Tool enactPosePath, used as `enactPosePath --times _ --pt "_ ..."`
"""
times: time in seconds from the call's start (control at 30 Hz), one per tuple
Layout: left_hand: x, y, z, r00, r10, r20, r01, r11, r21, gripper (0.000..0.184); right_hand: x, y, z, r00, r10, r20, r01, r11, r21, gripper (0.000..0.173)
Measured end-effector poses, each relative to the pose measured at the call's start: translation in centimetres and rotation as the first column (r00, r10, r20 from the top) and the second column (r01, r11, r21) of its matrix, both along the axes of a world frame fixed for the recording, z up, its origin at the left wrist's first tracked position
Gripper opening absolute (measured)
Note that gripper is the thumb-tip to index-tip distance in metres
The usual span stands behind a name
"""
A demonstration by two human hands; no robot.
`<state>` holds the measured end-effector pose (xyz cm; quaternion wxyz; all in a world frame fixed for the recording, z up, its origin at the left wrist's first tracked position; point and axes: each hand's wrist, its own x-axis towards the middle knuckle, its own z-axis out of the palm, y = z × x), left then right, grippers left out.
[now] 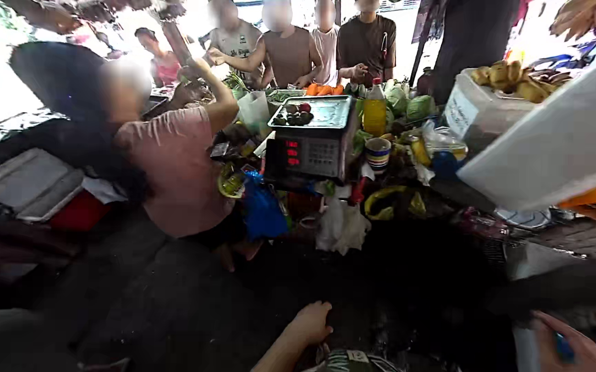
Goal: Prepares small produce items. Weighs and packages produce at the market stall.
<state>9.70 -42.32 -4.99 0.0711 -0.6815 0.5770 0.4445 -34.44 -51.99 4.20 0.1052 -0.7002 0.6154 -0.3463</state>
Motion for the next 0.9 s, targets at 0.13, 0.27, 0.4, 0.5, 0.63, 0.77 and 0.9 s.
enactPosePath --times 0.13,0.27,0.4,0.5,0.63,0.77,0.9 --pt "9.5 -4.7 5.2 0.967 0.185 -0.173 -0.233 0.92 -0.316 0.05 17.6 -6.7 0.3 0.939 0.344 -0.019 -0.344 0.93 -0.128 0.03" --pt "16.7 -13.1 15.3 0.956 0.221 -0.193 -0.29 0.611 -0.737 0.052 31.2 -12.1 5.2 0.851 0.52 -0.075 -0.525 0.838 -0.147 0.032" --pt "22.2 -23.2 23.8 0.971 0.23 -0.058 -0.13 0.309 -0.942 0.051 40.2 -17.2 7.4 0.896 0.437 0.072 -0.427 0.896 -0.125 0.058" --pt "24.9 -31.0 27.7 0.962 0.272 -0.026 -0.126 0.357 -0.926 0.05 44.2 -21.2 6.2 0.933 0.299 0.2 -0.296 0.954 -0.046 0.091" --pt "28.0 -40.9 28.4 0.961 0.262 0.093 -0.088 0.606 -0.79 0.069 47.0 -24.3 4.6 0.938 0.201 0.283 -0.218 0.975 0.031 0.122" --pt "28.5 -45.4 28.6 0.983 0.122 0.14 0.005 0.738 -0.675 0.052 48.5 -24.8 3.6 0.944 0.166 0.285 -0.171 0.985 -0.008 0.133" --pt "29.4 -46.8 28.6 0.998 -0.031 0.049 0.057 0.705 -0.707 0.042 49.5 -25.0 3.2 0.963 0.093 0.253 -0.085 0.995 -0.045 0.128"
